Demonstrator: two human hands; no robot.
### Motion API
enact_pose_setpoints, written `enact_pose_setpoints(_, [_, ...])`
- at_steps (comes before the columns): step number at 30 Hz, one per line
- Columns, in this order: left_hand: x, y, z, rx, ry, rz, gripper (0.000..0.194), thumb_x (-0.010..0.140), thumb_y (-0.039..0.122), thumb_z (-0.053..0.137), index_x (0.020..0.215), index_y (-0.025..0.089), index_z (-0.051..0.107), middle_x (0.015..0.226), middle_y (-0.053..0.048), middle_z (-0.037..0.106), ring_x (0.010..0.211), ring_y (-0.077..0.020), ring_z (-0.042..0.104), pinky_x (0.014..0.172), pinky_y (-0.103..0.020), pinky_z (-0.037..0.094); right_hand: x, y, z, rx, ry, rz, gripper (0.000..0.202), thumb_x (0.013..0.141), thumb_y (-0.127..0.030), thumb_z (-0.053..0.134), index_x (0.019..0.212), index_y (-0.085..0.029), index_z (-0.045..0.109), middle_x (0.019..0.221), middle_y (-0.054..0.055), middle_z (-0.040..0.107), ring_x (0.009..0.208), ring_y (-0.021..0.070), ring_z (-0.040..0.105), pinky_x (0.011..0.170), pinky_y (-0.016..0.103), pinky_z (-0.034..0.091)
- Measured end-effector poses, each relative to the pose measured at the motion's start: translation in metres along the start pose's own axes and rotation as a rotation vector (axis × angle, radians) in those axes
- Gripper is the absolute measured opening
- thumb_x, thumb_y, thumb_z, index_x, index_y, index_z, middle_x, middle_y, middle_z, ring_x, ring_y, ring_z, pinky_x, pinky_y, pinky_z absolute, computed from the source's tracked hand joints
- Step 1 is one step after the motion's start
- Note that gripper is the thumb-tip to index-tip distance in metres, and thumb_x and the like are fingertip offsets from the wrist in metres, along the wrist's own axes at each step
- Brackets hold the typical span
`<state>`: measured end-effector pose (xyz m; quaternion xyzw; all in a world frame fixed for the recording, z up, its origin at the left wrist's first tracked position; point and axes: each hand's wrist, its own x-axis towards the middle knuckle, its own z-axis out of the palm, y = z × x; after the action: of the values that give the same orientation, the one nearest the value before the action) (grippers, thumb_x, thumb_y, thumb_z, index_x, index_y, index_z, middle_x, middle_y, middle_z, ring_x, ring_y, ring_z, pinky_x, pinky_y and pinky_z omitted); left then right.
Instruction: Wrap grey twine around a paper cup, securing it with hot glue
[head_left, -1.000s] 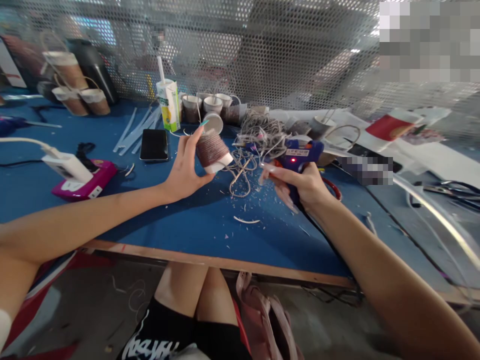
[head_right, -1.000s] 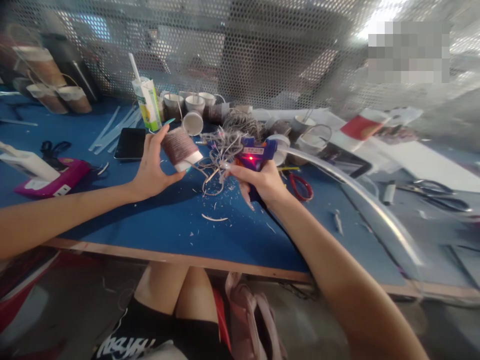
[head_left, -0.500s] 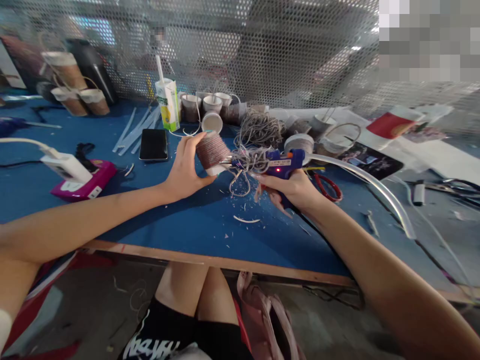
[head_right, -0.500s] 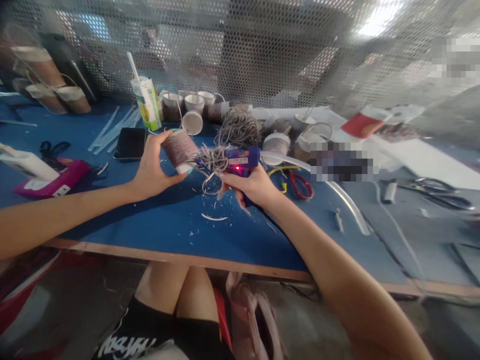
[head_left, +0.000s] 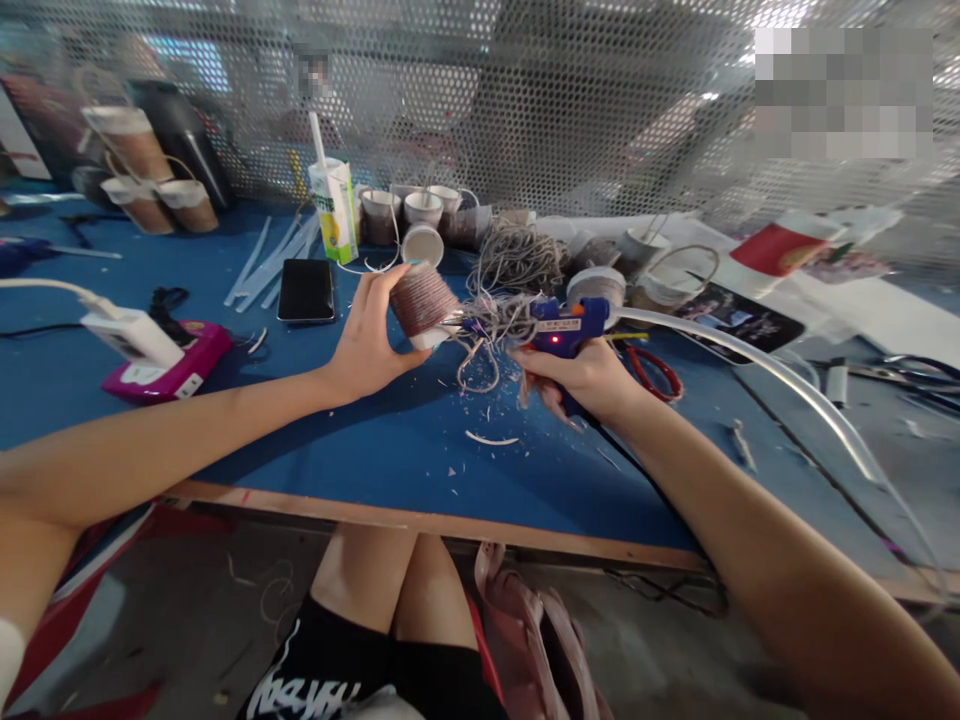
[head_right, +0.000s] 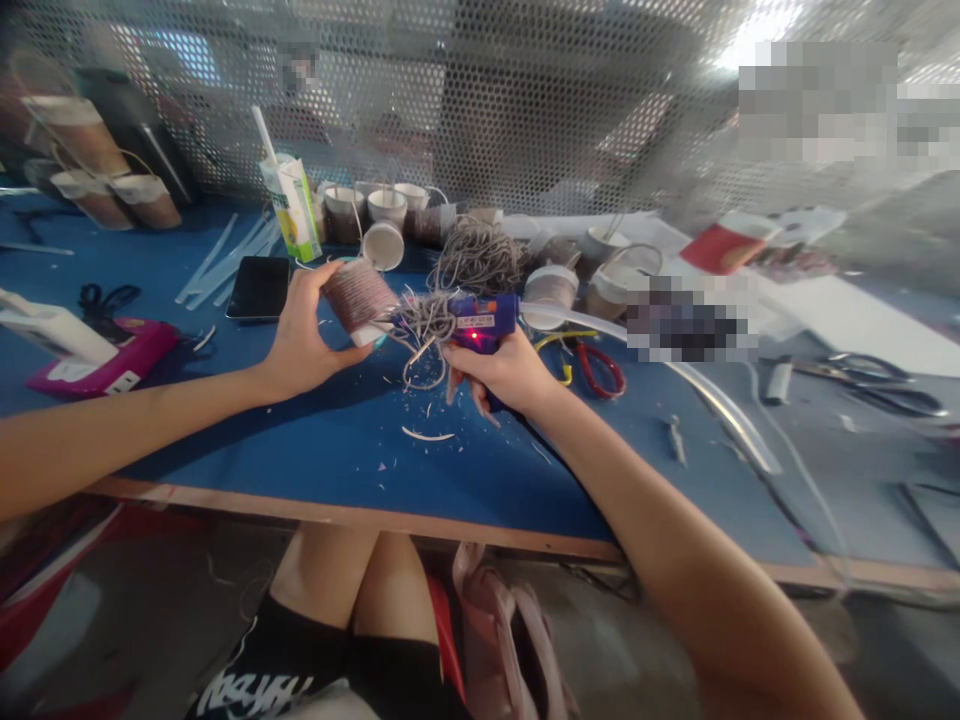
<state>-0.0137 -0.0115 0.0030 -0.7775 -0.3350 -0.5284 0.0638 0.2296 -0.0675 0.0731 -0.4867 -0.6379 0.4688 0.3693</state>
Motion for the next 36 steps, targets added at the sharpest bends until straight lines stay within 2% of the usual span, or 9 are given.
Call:
enact_pose_setpoints(8, [0.0, 0.001, 0.0, 0.009, 0.01, -0.006, 0.081, 0.076, 0.064, 0.065, 0.136, 0.02, 0.033, 0.124, -0.013, 0.051, 0.116, -0.0287, 0.053, 0.101, -0.047, 0.048, 0.001, 0.001, -0.004, -0.042, 0.018, 0.044, 0.038, 0.071, -0.036, 0.072, 0.049, -0.02, 0.046, 0.036, -0.001, 0.048, 0.026, 0.0076, 0.041, 0.022, 0.02, 0.031])
enact_pose_setpoints(13, [-0.001, 0.0, 0.0, -0.01, -0.014, -0.037, 0.08, 0.077, 0.065, 0.063, 0.136, 0.02, 0.033, 0.126, -0.014, 0.049, 0.117, -0.0302, 0.053, 0.102, -0.049, 0.047, 0.002, 0.003, -0.006, -0.049, 0.033, 0.015, 0.034, 0.072, -0.032, 0.069, 0.05, -0.021, 0.046, 0.035, -0.002, 0.047, 0.026, 0.008, 0.041, 0.023, 0.02, 0.03])
enact_pose_setpoints(20, [0.0, 0.002, -0.002, 0.041, -0.007, -0.012, 0.08, 0.078, 0.064, 0.063, 0.137, 0.021, 0.031, 0.125, -0.013, 0.05, 0.117, -0.0294, 0.054, 0.1, -0.048, 0.049, 0.004, 0.0, -0.005, -0.039, 0.119, 0.088, 0.026, 0.07, -0.023, 0.064, 0.05, -0.02, 0.047, 0.034, -0.003, 0.046, 0.026, 0.0072, 0.039, 0.022, 0.019, 0.028])
enact_pose_setpoints(26, [-0.001, 0.0, -0.001, 0.042, -0.007, 0.001, 0.083, 0.077, 0.065, 0.064, 0.139, 0.021, 0.029, 0.126, -0.014, 0.049, 0.117, -0.0289, 0.054, 0.097, -0.045, 0.052, 0.005, -0.001, -0.006, -0.061, 0.158, 0.116, 0.025, 0.073, -0.018, 0.061, 0.053, -0.02, 0.046, 0.037, -0.003, 0.044, 0.028, 0.0078, 0.04, 0.025, 0.021, 0.033])
enact_pose_setpoints(31, [-0.002, -0.001, -0.002, 0.033, -0.017, 0.017, 0.085, 0.076, 0.065, 0.064, 0.139, 0.022, 0.028, 0.128, -0.014, 0.049, 0.119, -0.0292, 0.053, 0.099, -0.044, 0.051, 0.009, 0.006, -0.008, -0.081, 0.151, 0.117, 0.027, 0.072, -0.022, 0.061, 0.051, -0.022, 0.044, 0.036, -0.003, 0.044, 0.029, 0.0081, 0.039, 0.027, 0.023, 0.033])
enact_pose_setpoints(34, [-0.002, 0.0, -0.002, 0.009, -0.01, 0.011, 0.087, 0.076, 0.063, 0.066, 0.141, 0.021, 0.026, 0.129, -0.015, 0.048, 0.12, -0.03, 0.052, 0.099, -0.045, 0.051, 0.017, 0.015, -0.017, -0.198, 0.19, 0.06, 0.027, 0.073, -0.03, 0.062, 0.054, -0.023, 0.044, 0.039, -0.002, 0.046, 0.031, 0.0094, 0.039, 0.029, 0.025, 0.034])
enact_pose_setpoints(36, [-0.003, 0.001, -0.001, -0.005, -0.005, 0.0, 0.087, 0.075, 0.061, 0.068, 0.141, 0.022, 0.026, 0.13, -0.016, 0.048, 0.121, -0.0303, 0.052, 0.101, -0.046, 0.05, 0.024, 0.02, -0.028, -0.452, 0.261, -0.036, 0.028, 0.075, -0.035, 0.064, 0.058, -0.024, 0.043, 0.044, -0.002, 0.046, 0.036, 0.011, 0.041, 0.036, 0.028, 0.038])
